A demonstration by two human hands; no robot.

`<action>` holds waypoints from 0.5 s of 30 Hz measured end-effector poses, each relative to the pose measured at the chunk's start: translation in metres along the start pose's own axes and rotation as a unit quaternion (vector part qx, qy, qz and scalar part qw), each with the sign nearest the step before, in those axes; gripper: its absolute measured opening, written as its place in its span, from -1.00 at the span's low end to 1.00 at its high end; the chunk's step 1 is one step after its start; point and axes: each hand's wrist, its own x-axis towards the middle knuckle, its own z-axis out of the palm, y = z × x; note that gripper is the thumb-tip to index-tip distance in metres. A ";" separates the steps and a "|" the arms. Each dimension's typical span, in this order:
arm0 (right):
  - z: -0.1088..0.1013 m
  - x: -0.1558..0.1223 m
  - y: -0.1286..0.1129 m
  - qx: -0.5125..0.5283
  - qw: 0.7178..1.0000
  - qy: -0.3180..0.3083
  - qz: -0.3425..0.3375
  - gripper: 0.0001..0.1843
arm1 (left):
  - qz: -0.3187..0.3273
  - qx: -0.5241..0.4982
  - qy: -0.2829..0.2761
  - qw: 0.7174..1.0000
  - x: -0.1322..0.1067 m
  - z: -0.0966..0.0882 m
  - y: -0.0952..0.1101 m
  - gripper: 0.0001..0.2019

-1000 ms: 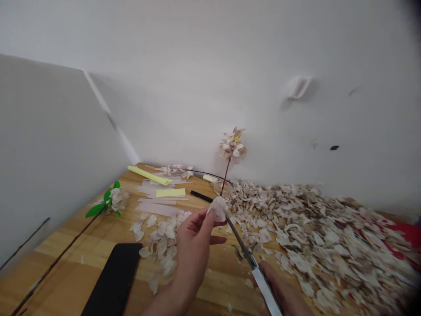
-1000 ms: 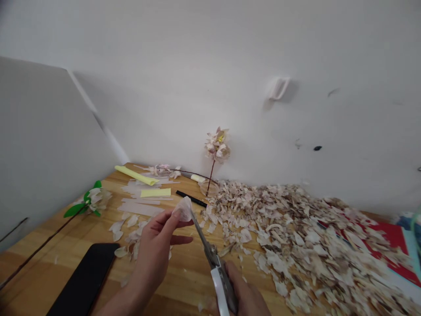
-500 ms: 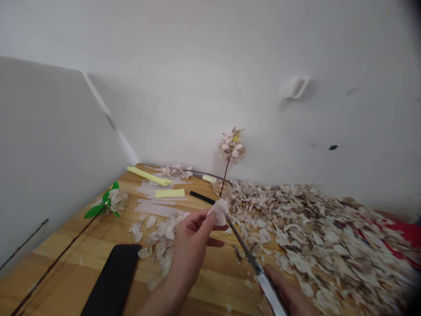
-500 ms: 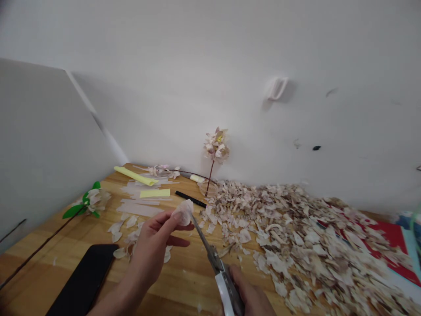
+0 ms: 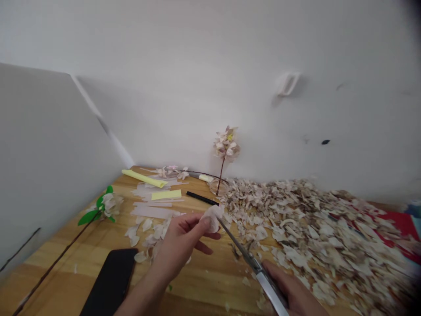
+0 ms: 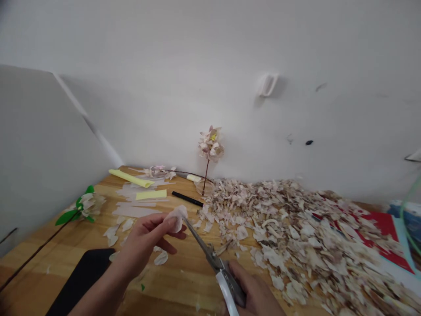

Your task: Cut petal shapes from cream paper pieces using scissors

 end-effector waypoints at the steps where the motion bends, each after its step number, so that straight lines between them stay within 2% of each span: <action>1: 0.000 0.000 0.001 -0.003 1.000 -0.007 0.001 -0.75 | -0.006 0.006 -0.008 1.000 0.000 -0.002 0.000 -0.76; 3: 0.001 0.000 0.001 -0.004 1.000 -0.015 0.014 -0.78 | -0.017 0.006 -0.003 1.000 0.000 -0.004 0.001 -0.76; 8: 0.003 -0.001 -0.009 0.005 0.998 0.017 0.068 -0.71 | -0.030 -0.022 0.044 0.998 0.003 -0.004 -0.002 -0.75; 12: 0.002 0.000 -0.020 0.022 0.998 0.028 0.046 -0.83 | -0.041 -0.028 0.062 0.997 0.004 -0.002 -0.004 -0.75; 15: 0.002 -0.001 -0.018 0.007 0.999 0.035 0.029 -0.85 | -0.046 -0.017 0.058 0.997 0.004 -0.001 -0.005 -0.76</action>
